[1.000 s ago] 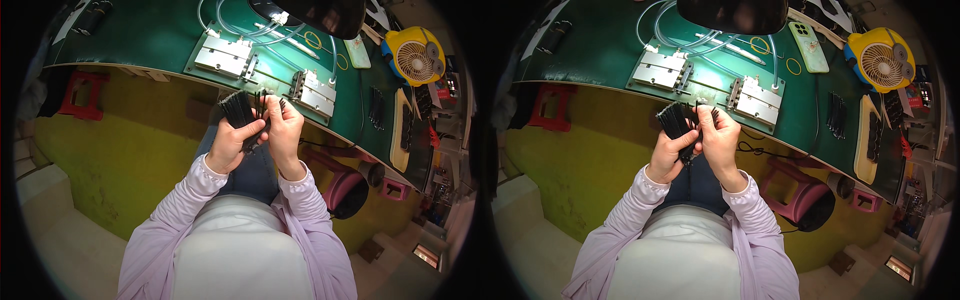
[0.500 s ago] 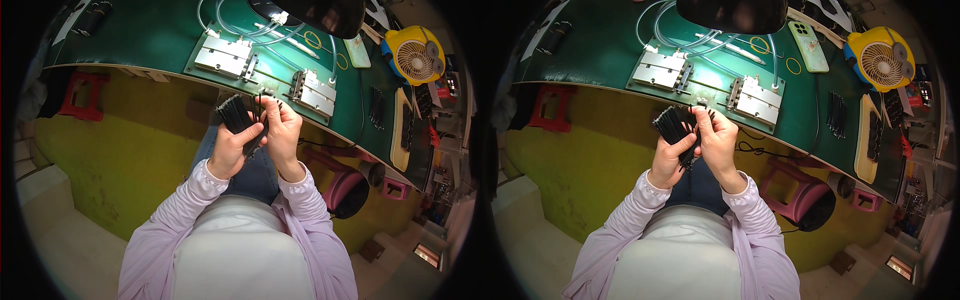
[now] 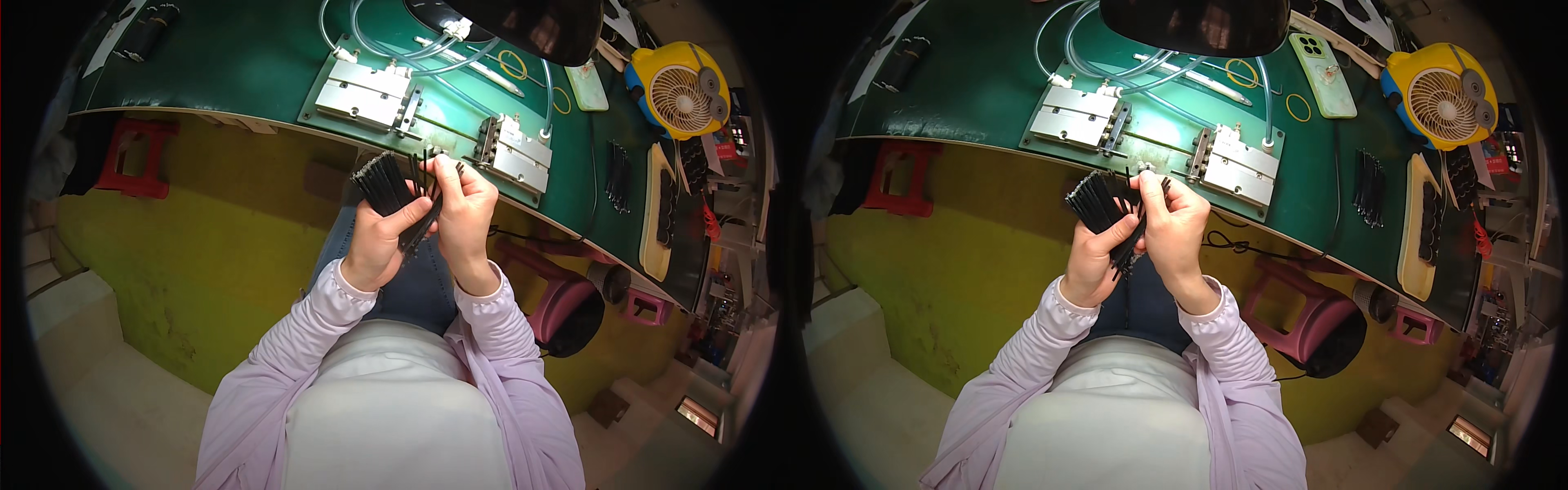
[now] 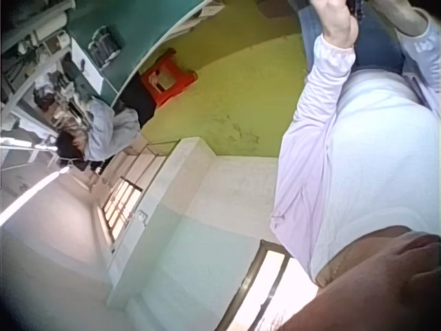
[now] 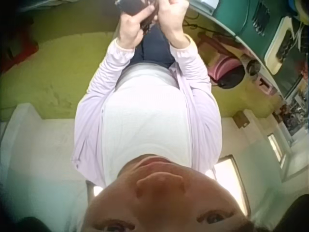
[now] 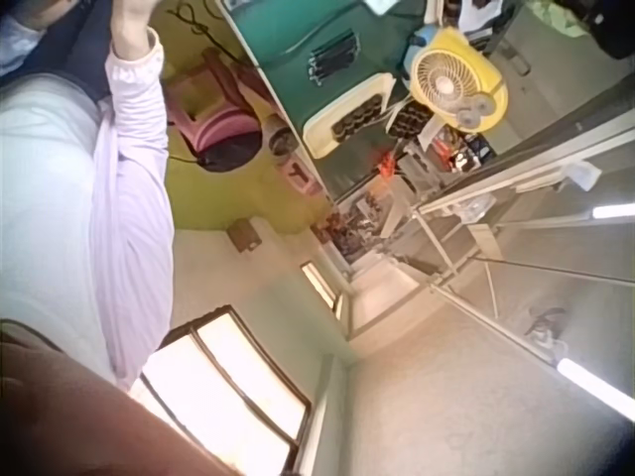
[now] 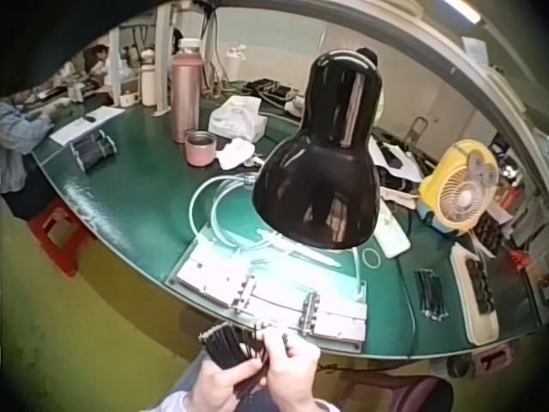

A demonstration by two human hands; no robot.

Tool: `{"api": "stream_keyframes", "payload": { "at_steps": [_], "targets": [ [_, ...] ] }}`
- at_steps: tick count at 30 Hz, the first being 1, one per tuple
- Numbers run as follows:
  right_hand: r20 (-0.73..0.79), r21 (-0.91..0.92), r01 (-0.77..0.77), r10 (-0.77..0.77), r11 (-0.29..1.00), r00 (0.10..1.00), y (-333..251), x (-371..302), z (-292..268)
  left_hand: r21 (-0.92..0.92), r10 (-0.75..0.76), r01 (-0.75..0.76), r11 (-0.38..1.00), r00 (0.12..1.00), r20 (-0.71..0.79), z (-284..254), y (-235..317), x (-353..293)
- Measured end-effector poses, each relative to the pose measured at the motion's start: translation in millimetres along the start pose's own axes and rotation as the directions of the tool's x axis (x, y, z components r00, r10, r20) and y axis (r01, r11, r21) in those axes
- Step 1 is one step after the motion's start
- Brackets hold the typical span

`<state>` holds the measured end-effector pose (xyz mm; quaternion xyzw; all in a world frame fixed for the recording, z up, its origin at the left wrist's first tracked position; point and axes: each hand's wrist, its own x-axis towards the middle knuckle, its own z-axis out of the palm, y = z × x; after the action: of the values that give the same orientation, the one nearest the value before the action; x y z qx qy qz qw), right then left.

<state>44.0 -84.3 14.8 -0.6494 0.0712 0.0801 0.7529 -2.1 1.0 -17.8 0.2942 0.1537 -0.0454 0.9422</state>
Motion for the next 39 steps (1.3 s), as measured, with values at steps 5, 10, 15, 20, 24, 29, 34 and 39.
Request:
{"api": "stream_keyframes", "payload": {
  "at_steps": [5,10,15,20,24,29,34,39],
  "targets": [
    [0.0,0.014,0.028,-0.028,1.0,1.0,2.3,1.9,-0.7,0.018,0.0,-0.001,1.0,0.999,0.036,-0.1,1.6,2.2],
    [0.0,0.013,0.025,-0.025,1.0,1.0,5.4,1.4,-2.7,0.009,-0.027,0.027,1.0,0.998,0.057,-1.0,3.7,1.5],
    [0.075,0.069,-0.02,0.015,0.997,0.997,0.2,-4.9,-2.0,0.012,-0.091,0.09,0.996,0.995,0.051,-1.7,10.4,-0.9],
    [0.13,0.009,0.04,-0.041,0.999,0.991,-1.7,-8.1,-3.4,0.03,-0.103,0.1,0.995,0.988,0.117,-2.6,12.5,-3.8],
    [0.102,0.01,0.036,-0.037,0.999,0.994,-6.4,-8.7,-1.4,0.025,-0.115,0.113,0.993,0.987,0.112,-2.0,13.2,-4.2],
    [0.063,0.015,0.017,-0.018,1.0,0.998,-6.0,-9.0,-0.4,0.02,-0.113,0.112,0.993,0.992,0.049,-2.3,11.6,-3.0],
    [0.006,0.0,-0.011,0.011,1.0,1.0,-6.7,-6.9,0.7,0.023,-0.112,0.111,0.993,0.994,0.017,-0.6,10.9,-0.3],
    [-0.005,-0.01,0.021,-0.021,1.0,1.0,-3.8,-6.5,1.2,0.032,-0.091,0.091,0.995,0.996,0.01,-2.4,7.8,1.6]
  ]
}}
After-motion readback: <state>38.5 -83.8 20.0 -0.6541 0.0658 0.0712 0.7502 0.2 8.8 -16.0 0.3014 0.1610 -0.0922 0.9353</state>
